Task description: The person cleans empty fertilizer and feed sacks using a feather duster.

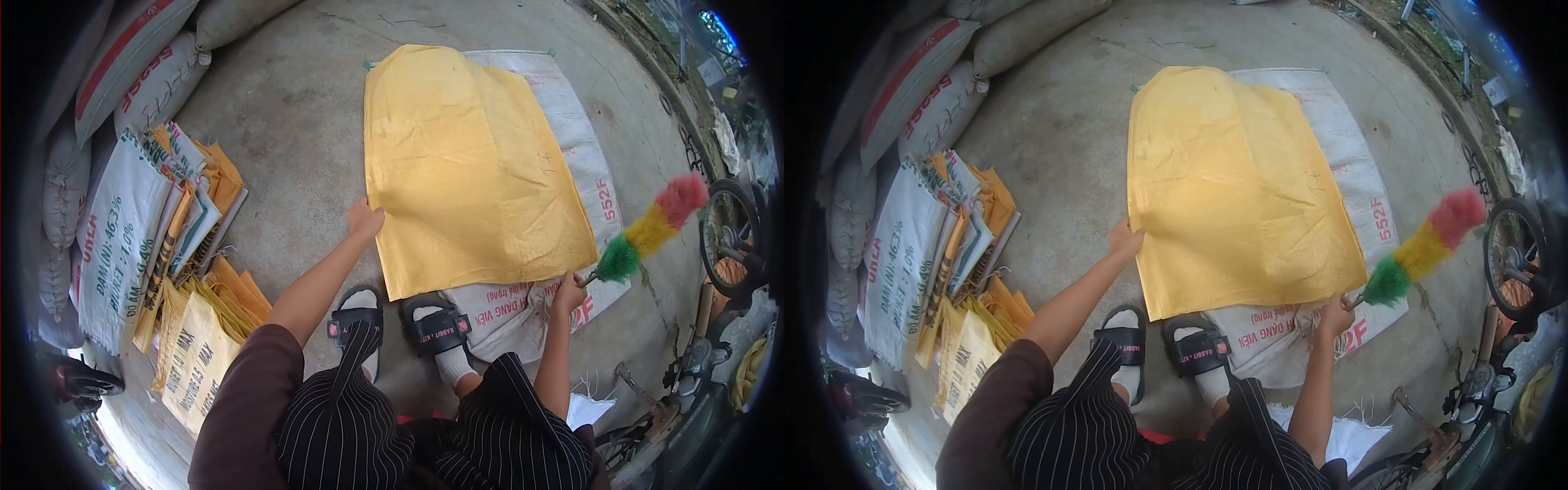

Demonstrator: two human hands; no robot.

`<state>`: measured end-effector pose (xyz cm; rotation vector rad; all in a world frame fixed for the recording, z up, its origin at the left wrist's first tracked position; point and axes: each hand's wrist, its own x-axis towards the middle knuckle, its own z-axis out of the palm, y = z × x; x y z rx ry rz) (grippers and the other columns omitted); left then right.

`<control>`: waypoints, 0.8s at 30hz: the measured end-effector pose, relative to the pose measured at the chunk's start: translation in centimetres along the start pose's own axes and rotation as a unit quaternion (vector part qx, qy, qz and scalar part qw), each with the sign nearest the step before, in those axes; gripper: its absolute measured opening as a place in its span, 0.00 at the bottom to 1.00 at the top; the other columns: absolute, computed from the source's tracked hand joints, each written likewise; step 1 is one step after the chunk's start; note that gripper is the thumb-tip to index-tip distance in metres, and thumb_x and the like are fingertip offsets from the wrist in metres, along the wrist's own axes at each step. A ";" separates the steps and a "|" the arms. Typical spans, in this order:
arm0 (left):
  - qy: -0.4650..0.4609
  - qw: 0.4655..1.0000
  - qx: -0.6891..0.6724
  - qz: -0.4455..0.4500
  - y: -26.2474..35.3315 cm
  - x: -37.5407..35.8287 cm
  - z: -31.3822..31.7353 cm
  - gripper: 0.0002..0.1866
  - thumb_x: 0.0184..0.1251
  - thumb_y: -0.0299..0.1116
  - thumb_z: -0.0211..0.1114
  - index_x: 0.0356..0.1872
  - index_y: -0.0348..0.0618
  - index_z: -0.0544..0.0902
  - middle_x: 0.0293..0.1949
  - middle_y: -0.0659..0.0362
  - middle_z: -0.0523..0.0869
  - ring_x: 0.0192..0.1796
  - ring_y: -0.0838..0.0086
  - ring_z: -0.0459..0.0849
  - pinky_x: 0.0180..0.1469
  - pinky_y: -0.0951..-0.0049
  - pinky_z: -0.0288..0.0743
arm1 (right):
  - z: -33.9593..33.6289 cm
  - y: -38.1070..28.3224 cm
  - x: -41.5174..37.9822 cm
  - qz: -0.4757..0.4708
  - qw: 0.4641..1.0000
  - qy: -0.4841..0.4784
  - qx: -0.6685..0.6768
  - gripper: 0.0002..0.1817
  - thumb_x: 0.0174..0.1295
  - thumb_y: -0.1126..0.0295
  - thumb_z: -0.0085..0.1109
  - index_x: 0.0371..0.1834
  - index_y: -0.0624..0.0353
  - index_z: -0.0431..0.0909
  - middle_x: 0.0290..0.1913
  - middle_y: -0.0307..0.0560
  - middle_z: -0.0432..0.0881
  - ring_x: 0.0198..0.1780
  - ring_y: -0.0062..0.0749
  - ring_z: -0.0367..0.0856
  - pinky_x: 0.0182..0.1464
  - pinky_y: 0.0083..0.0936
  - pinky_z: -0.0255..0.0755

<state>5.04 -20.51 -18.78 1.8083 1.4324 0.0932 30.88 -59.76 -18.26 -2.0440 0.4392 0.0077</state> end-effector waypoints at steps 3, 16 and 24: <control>0.004 0.999 -0.037 -0.015 -0.4 0.2 -1.1 0.16 0.53 0.32 0.59 0.43 0.36 0.78 0.42 0.45 0.81 0.48 0.56 0.78 0.50 0.62 0.71 | -0.8 -3.9 -2.7 -0.195 0.958 0.112 -0.178 0.16 0.59 0.62 0.54 0.35 0.68 0.75 0.32 0.54 0.80 0.30 0.40 0.77 0.33 0.30 0.69; -0.018 1.000 0.008 -0.014 -2.4 0.6 -1.8 0.16 0.57 0.27 0.49 0.45 0.40 0.78 0.43 0.46 0.81 0.48 0.56 0.78 0.49 0.60 0.69 | 10.5 -7.0 -12.4 -0.397 0.804 -0.322 -0.303 0.10 0.63 0.65 0.42 0.29 0.60 0.68 0.22 0.60 0.75 0.28 0.56 0.75 0.28 0.47 0.65; -0.088 0.996 0.002 0.020 -4.9 2.5 -1.0 0.15 0.58 0.29 0.49 0.46 0.41 0.78 0.43 0.46 0.80 0.48 0.53 0.77 0.50 0.60 0.69 | 16.5 -8.4 -13.5 -0.496 0.691 -0.387 -0.357 0.11 0.63 0.63 0.43 0.29 0.58 0.70 0.22 0.53 0.77 0.25 0.48 0.78 0.27 0.43 0.70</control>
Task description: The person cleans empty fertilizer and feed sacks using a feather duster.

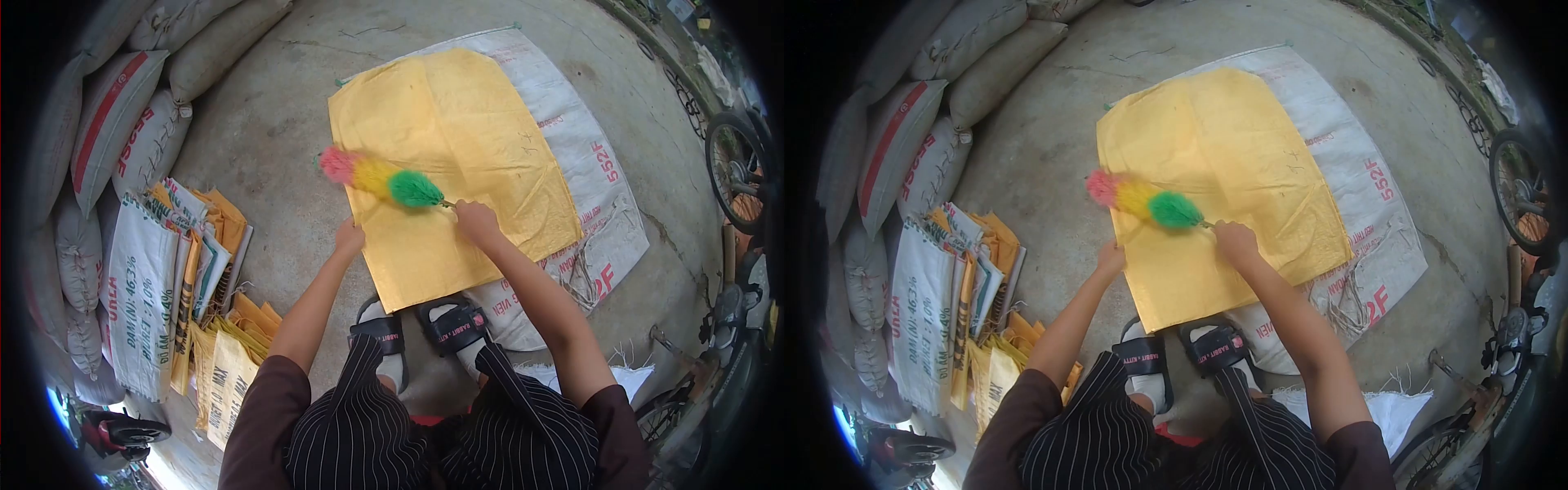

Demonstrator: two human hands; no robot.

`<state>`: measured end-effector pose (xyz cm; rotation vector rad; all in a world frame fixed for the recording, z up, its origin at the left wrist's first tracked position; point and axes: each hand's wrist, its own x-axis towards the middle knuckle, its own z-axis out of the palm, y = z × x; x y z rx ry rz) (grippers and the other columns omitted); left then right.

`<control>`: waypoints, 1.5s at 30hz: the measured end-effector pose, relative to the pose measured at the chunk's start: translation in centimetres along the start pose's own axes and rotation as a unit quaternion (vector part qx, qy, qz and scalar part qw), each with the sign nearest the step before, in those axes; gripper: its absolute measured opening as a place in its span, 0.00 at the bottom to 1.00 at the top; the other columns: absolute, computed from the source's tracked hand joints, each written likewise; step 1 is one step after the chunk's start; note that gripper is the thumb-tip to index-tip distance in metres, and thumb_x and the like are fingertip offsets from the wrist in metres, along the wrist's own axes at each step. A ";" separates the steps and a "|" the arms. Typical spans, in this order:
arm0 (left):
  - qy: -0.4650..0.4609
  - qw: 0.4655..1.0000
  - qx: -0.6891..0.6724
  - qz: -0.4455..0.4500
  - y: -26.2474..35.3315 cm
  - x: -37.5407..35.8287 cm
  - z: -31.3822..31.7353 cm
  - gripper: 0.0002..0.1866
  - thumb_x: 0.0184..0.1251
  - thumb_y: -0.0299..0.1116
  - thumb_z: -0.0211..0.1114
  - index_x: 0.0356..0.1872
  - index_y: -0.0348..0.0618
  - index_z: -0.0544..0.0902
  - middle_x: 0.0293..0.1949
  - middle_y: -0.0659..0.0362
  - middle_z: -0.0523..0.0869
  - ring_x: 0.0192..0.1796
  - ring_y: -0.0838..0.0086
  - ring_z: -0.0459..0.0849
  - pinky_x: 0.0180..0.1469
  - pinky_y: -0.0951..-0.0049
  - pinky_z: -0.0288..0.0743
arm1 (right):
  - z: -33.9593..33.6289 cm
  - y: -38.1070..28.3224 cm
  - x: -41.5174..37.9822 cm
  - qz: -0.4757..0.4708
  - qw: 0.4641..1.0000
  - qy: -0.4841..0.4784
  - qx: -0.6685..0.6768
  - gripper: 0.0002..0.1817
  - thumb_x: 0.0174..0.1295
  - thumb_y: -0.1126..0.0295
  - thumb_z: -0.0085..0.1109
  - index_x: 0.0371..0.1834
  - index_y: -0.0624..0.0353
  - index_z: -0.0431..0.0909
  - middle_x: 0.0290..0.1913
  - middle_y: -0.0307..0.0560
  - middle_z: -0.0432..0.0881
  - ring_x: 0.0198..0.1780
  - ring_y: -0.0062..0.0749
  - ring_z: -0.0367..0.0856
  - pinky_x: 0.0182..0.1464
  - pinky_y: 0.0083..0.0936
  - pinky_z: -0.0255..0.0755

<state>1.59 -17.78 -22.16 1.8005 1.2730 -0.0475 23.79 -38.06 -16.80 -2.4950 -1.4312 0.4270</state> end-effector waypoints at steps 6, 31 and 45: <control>-0.028 0.993 -0.072 -0.091 2.3 -1.8 -1.9 0.16 0.56 0.27 0.49 0.44 0.36 0.79 0.33 0.50 0.84 0.34 0.63 0.84 0.35 0.66 0.78 | -0.4 2.6 1.4 0.210 0.976 0.049 0.034 0.14 0.64 0.61 0.42 0.32 0.60 0.73 0.28 0.57 0.79 0.34 0.50 0.80 0.34 0.43 0.72; -0.068 0.893 -0.301 0.328 23.2 -8.0 -4.7 0.28 0.55 0.26 0.49 0.60 0.29 0.59 0.45 0.49 0.79 0.46 0.68 0.78 0.49 0.73 0.70 | 2.9 0.4 -11.1 0.192 0.958 0.046 0.209 0.15 0.61 0.64 0.46 0.29 0.67 0.74 0.24 0.61 0.77 0.30 0.57 0.77 0.34 0.44 0.68; -0.096 0.954 -0.001 0.284 22.1 -4.1 12.2 0.31 0.55 0.46 0.60 0.57 0.37 0.68 0.47 0.40 0.77 0.47 0.56 0.78 0.52 0.64 0.70 | -6.5 15.0 -17.8 0.402 0.513 0.181 0.736 0.26 0.58 0.38 0.43 0.27 0.53 0.70 0.13 0.28 0.59 0.07 0.14 0.45 0.08 0.16 0.36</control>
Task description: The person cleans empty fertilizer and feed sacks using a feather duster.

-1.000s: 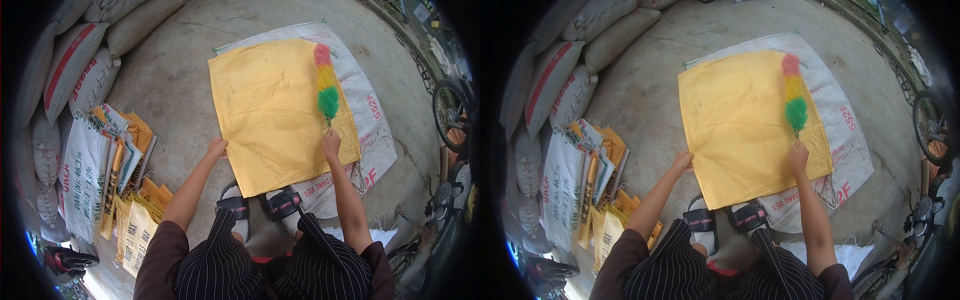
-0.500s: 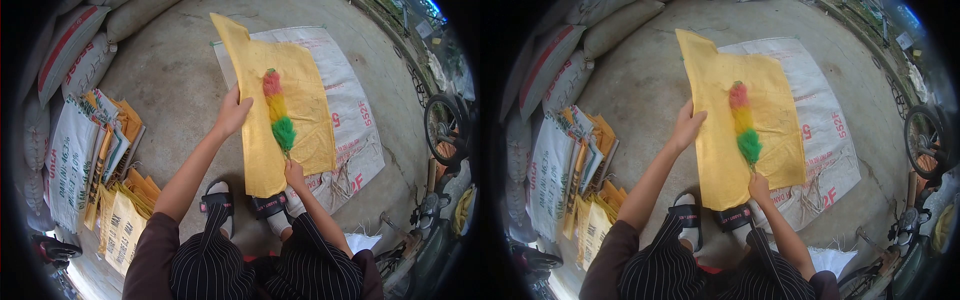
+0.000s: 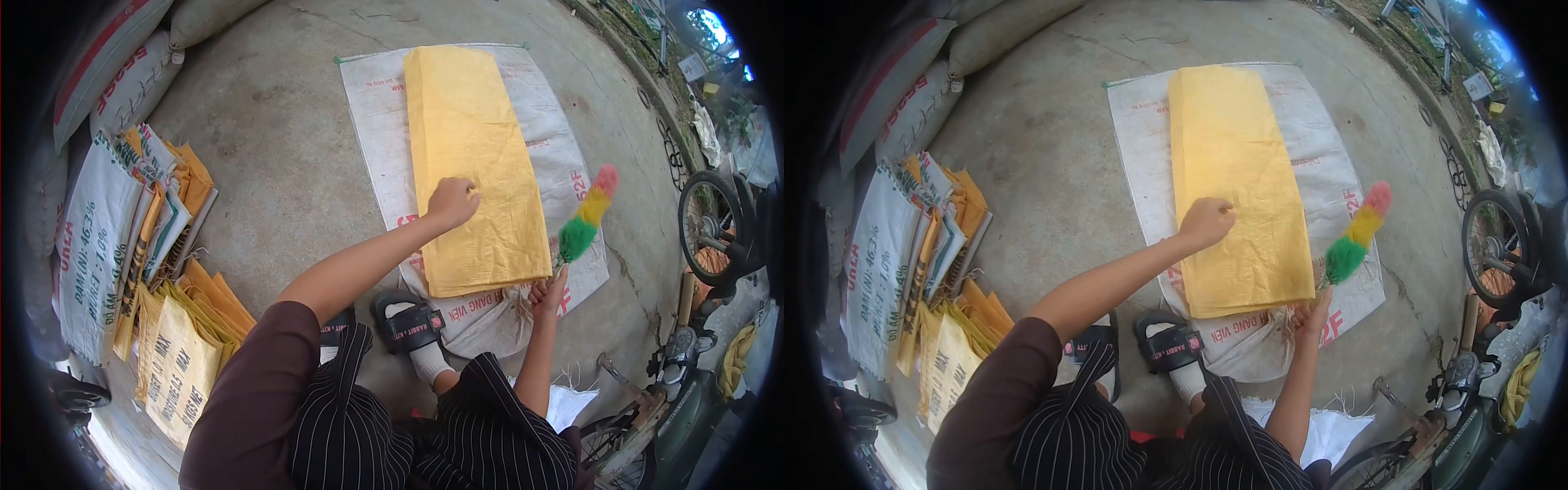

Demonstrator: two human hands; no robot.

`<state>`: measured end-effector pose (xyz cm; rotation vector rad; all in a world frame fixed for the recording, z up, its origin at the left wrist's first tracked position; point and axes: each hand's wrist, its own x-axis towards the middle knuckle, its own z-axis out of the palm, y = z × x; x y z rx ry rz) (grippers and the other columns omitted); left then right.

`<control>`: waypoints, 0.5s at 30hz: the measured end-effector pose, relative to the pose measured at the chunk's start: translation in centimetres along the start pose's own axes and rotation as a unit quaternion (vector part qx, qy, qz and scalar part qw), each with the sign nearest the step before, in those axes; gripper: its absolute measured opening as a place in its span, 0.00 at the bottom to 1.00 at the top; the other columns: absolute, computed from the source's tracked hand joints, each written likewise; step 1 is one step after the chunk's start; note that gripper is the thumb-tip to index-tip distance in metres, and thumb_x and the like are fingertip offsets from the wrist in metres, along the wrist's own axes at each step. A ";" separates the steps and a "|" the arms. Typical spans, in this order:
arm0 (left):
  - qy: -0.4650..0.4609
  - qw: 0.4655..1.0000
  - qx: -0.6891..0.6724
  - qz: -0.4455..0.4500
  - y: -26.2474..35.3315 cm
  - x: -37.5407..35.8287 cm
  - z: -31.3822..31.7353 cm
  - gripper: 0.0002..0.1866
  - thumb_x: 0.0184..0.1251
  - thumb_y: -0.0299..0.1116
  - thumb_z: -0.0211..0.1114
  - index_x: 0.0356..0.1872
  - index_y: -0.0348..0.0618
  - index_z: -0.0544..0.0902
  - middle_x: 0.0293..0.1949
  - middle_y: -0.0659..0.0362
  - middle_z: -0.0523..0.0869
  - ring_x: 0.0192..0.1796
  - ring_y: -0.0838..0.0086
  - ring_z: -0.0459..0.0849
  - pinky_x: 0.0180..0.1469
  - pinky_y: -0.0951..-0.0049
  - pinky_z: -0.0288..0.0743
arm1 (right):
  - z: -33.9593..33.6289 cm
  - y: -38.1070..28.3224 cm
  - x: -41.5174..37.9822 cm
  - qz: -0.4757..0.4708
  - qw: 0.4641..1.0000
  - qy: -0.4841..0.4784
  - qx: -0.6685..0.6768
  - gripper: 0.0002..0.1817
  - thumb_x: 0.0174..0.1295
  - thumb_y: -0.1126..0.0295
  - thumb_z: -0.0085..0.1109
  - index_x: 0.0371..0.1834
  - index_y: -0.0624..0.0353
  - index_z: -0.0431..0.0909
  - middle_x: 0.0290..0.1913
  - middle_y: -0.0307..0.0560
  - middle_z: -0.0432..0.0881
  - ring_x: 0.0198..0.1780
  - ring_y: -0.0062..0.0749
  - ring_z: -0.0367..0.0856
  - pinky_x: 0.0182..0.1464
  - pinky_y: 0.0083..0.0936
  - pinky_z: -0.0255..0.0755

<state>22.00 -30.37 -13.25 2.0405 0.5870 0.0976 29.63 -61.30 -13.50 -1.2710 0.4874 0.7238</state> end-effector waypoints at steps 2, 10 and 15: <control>0.217 0.963 0.115 -0.116 -2.9 -2.0 0.3 0.31 0.50 0.46 0.65 0.52 0.36 0.70 0.45 0.44 0.78 0.45 0.59 0.79 0.50 0.66 0.71 | 1.6 0.1 -1.2 -0.079 0.994 0.054 -0.048 0.24 0.57 0.44 0.51 0.27 0.57 0.74 0.16 0.31 0.66 0.09 0.15 0.54 0.10 0.15 0.45; 0.067 0.948 -0.142 -0.277 -7.7 -0.3 -0.5 0.33 0.46 0.45 0.69 0.50 0.32 0.71 0.41 0.49 0.81 0.42 0.66 0.81 0.45 0.69 0.74 | 3.4 6.9 3.1 -0.376 0.838 0.080 -0.387 0.17 0.53 0.61 0.61 0.38 0.66 0.79 0.18 0.33 0.70 0.14 0.16 0.63 0.16 0.20 0.56; 0.015 0.923 -0.267 -0.276 -12.0 1.2 0.3 0.26 0.48 0.39 0.67 0.47 0.33 0.74 0.43 0.51 0.81 0.44 0.64 0.81 0.45 0.70 0.75 | 2.5 7.4 2.8 -0.262 0.853 0.090 -0.442 0.15 0.53 0.62 0.61 0.34 0.66 0.79 0.19 0.34 0.71 0.15 0.16 0.63 0.17 0.19 0.56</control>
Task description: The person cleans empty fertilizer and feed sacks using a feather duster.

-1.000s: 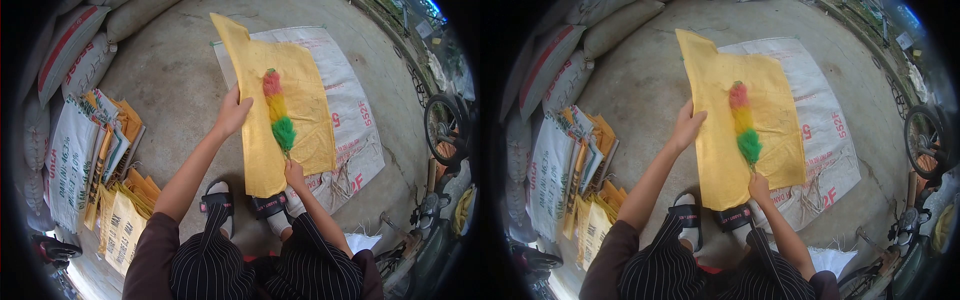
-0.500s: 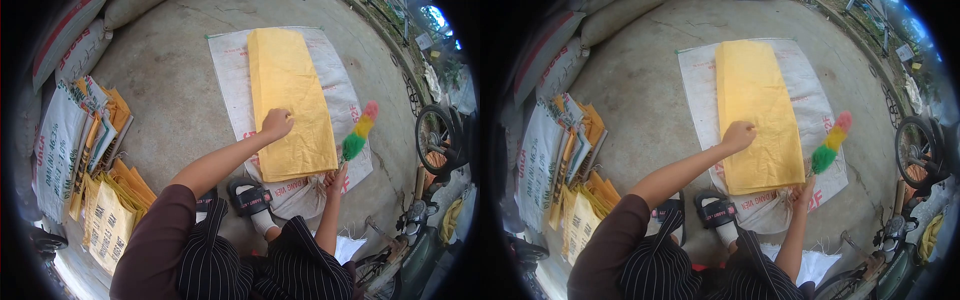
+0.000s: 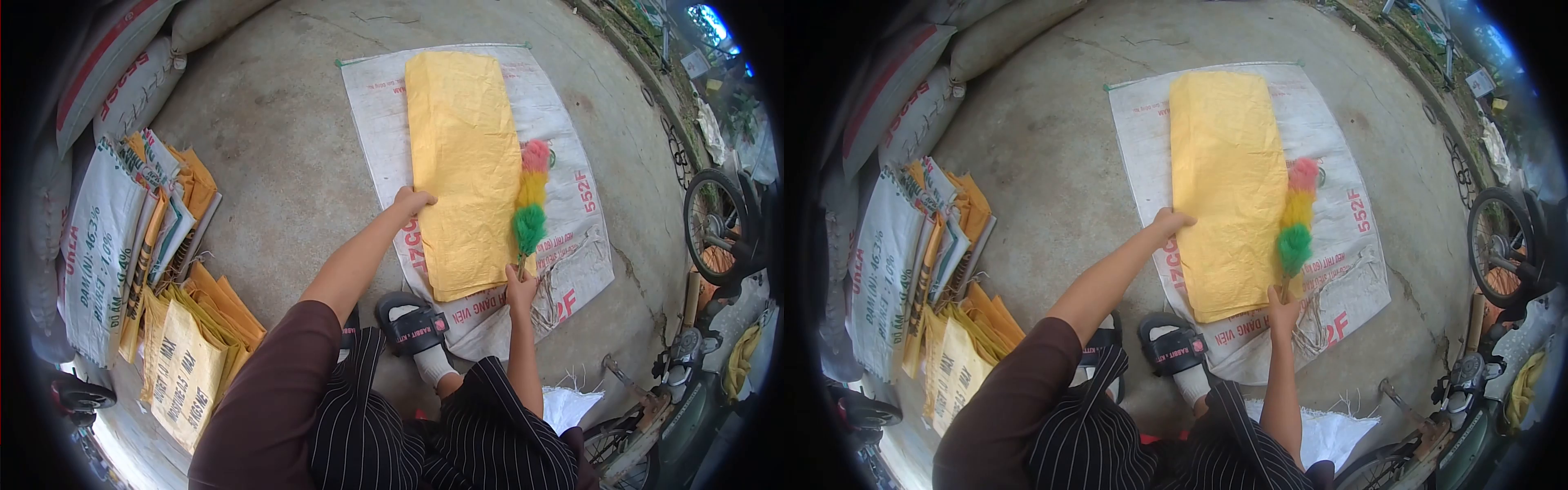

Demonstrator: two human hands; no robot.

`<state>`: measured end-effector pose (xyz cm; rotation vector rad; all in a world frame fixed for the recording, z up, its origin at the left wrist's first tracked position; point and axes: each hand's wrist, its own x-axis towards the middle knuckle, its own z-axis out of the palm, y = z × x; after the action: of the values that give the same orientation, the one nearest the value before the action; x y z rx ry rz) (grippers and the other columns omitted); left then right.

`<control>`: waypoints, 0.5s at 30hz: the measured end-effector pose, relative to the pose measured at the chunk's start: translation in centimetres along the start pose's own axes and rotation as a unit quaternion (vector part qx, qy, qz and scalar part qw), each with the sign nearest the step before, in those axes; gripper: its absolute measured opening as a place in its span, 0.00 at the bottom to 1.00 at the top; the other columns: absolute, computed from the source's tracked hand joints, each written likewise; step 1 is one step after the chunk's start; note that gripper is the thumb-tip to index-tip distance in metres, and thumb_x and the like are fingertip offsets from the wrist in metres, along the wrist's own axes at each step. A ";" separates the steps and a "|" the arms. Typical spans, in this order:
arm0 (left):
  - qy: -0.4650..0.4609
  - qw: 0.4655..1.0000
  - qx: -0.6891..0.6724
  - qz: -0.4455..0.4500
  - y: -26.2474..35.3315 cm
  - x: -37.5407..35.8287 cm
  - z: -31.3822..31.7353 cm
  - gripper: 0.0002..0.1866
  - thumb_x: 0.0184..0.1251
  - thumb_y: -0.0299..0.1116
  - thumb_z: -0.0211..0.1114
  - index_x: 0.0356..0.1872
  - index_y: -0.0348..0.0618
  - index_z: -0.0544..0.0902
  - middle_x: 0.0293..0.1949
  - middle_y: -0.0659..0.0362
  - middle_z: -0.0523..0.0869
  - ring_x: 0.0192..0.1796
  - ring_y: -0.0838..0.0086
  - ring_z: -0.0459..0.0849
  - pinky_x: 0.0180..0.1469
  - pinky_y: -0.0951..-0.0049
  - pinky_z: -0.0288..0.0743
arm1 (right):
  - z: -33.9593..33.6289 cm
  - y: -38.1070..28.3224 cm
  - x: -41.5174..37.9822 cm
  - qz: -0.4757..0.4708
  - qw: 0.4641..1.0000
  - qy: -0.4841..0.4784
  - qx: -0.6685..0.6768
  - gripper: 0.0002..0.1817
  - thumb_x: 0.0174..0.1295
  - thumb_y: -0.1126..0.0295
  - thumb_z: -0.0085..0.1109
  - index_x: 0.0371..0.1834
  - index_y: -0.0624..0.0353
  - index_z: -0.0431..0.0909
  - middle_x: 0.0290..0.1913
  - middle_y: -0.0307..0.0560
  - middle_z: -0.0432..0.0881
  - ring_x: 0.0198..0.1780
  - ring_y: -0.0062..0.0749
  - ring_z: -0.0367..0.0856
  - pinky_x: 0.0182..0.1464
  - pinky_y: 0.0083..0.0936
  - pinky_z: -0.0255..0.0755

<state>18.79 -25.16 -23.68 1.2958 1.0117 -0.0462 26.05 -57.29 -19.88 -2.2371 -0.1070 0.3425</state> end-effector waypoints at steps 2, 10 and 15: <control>-0.124 0.979 -0.132 -0.092 2.0 -1.9 -1.1 0.22 0.54 0.33 0.61 0.51 0.34 0.72 0.45 0.52 0.80 0.44 0.65 0.82 0.43 0.68 0.77 | -0.7 0.7 -0.5 0.020 1.000 -0.009 -0.006 0.15 0.53 0.62 0.61 0.35 0.66 0.78 0.19 0.34 0.71 0.15 0.16 0.64 0.17 0.19 0.56; -0.159 0.946 -0.281 -0.027 -0.3 -9.5 -1.2 0.19 0.64 0.29 0.52 0.55 0.33 0.66 0.48 0.50 0.77 0.45 0.65 0.80 0.43 0.65 0.78 | -1.0 1.9 -2.3 -0.114 0.964 0.183 -0.154 0.23 0.49 0.52 0.65 0.30 0.64 0.76 0.17 0.37 0.70 0.14 0.21 0.66 0.16 0.18 0.57; -0.063 0.880 -0.470 -0.018 -3.9 -13.1 1.7 0.18 0.65 0.30 0.54 0.55 0.35 0.66 0.49 0.53 0.76 0.48 0.63 0.78 0.43 0.64 0.77 | -1.4 -4.3 -5.0 0.212 0.973 -0.074 0.045 0.19 0.52 0.52 0.62 0.21 0.58 0.74 0.14 0.36 0.69 0.11 0.20 0.64 0.13 0.18 0.54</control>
<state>9.90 -34.29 -18.48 0.3709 0.7737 0.3001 21.82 -56.61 -14.69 -2.1295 0.3069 0.7295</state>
